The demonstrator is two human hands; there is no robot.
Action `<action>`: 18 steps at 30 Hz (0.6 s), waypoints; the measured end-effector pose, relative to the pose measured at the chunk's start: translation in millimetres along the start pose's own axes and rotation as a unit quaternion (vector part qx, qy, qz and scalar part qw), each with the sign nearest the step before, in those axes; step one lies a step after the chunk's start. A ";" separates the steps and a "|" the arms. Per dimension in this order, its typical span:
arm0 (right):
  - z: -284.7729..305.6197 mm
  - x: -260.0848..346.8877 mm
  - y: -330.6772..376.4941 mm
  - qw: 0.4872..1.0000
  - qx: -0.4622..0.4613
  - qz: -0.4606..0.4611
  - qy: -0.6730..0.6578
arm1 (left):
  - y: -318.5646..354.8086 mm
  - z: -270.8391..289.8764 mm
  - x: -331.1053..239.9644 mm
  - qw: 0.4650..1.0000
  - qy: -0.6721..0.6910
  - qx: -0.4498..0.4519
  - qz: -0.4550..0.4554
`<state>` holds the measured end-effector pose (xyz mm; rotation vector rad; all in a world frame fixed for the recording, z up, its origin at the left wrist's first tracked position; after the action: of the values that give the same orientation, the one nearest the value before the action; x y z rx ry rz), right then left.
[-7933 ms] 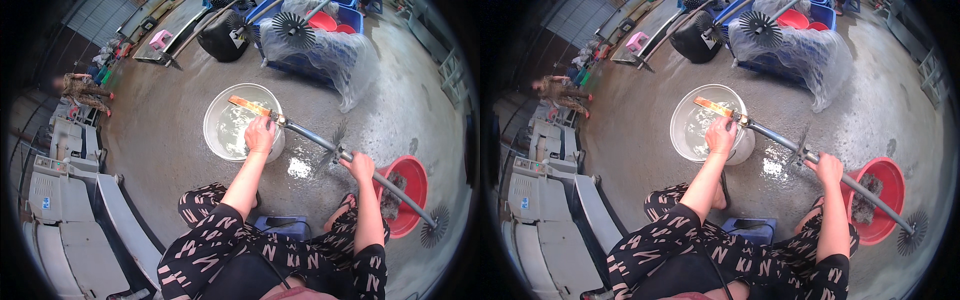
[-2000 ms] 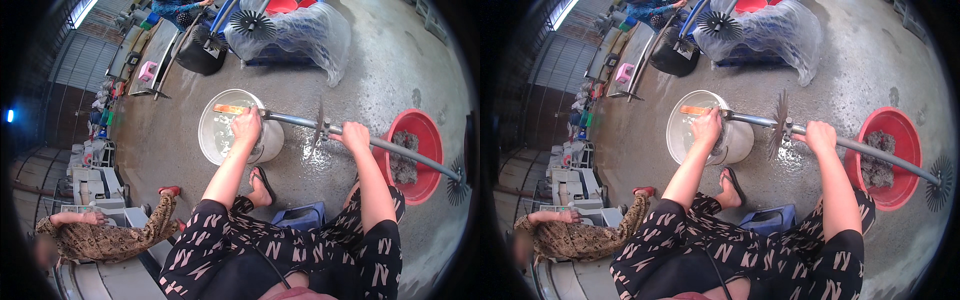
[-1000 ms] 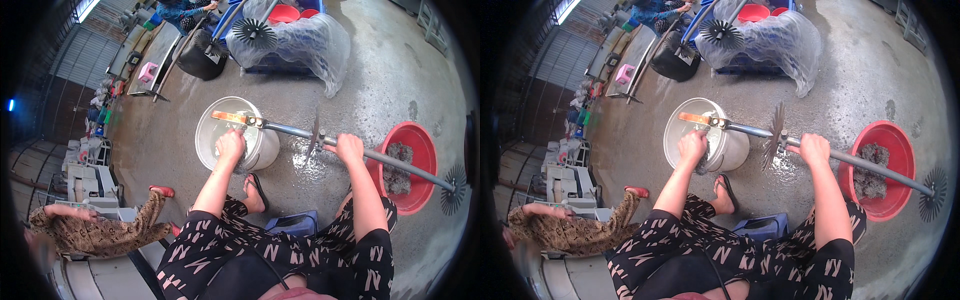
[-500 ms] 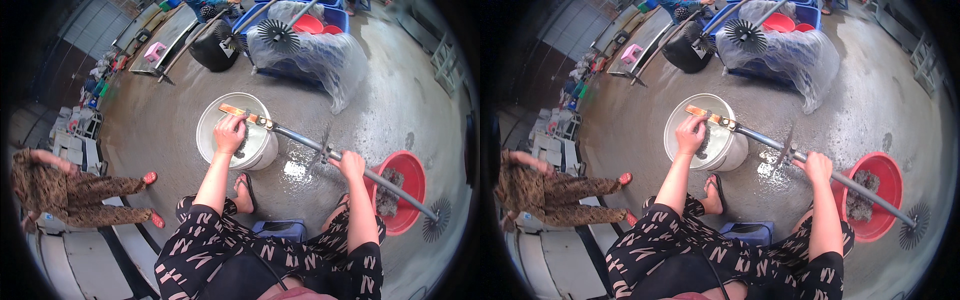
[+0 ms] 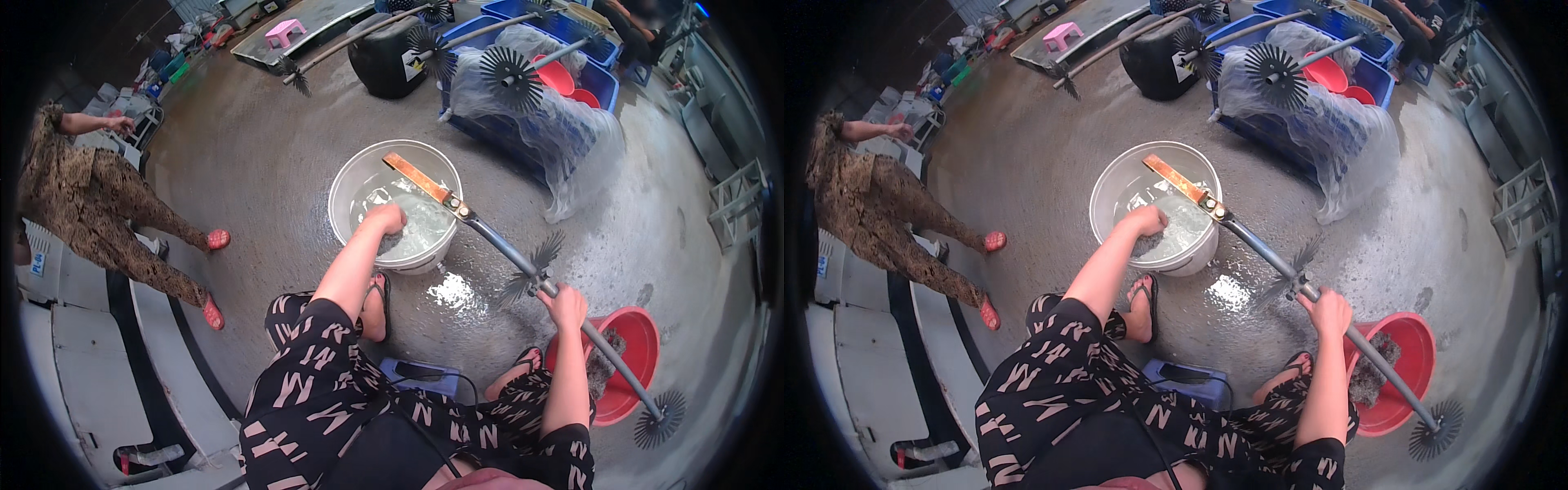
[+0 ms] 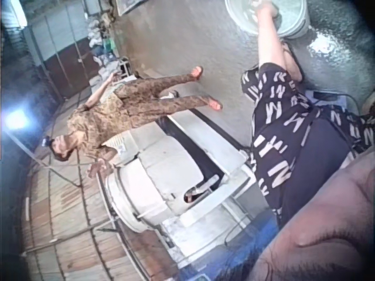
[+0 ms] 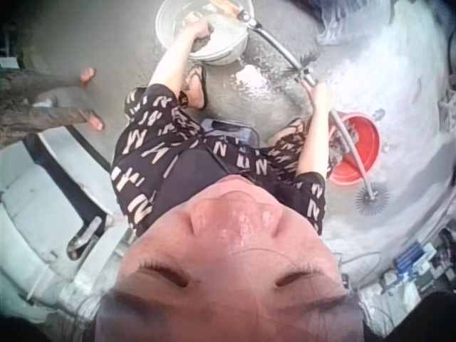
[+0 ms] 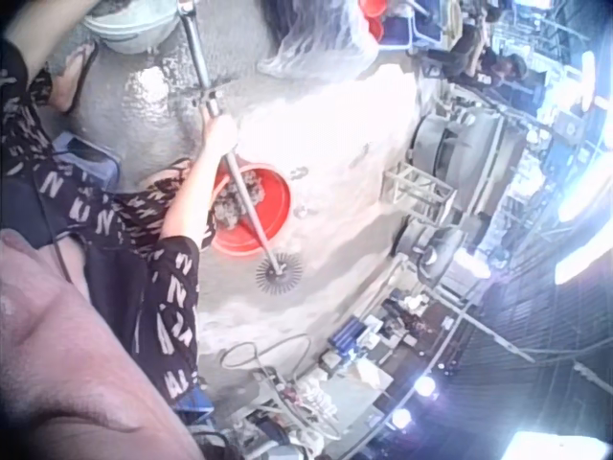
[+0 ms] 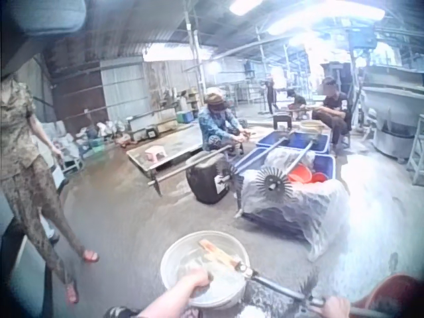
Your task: The person sits on a low stool and scrubs a flat metal bar with a grey scouring pad, repeatedly dipping it into a white bucket of water. They hold the bar with one hand and scrub with the other, occasionally rinsing the pad in the water.
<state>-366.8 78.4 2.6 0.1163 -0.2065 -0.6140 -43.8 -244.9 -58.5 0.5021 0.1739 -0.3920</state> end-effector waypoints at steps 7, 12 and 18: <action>1.5 5.9 -0.3 1.000 0.001 -0.011 0.017 | -11.6 -47.5 3.3 0.962 -0.112 0.249 0.012; -2.0 -2.5 -1.3 1.000 -0.006 -0.017 0.019 | 74.4 35.4 -55.9 0.984 0.135 -0.010 -0.113; -1.0 9.4 0.3 1.000 0.016 -0.017 0.003 | 101.3 33.9 -120.5 0.932 0.145 -0.254 -0.213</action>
<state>-358.8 73.2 3.1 0.1521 -0.2098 -0.6436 -110.2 -141.6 45.6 -0.0013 0.6596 -0.6713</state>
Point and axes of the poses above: each hand's wrist, its own y-axis away from the middle knuckle, its own z-axis out of the back of the hand, x = y × z, the point moved 2 cm from there along -y, towards the middle knuckle, and after that the axes turned 2 degrees about z, right-handed, at the moved point
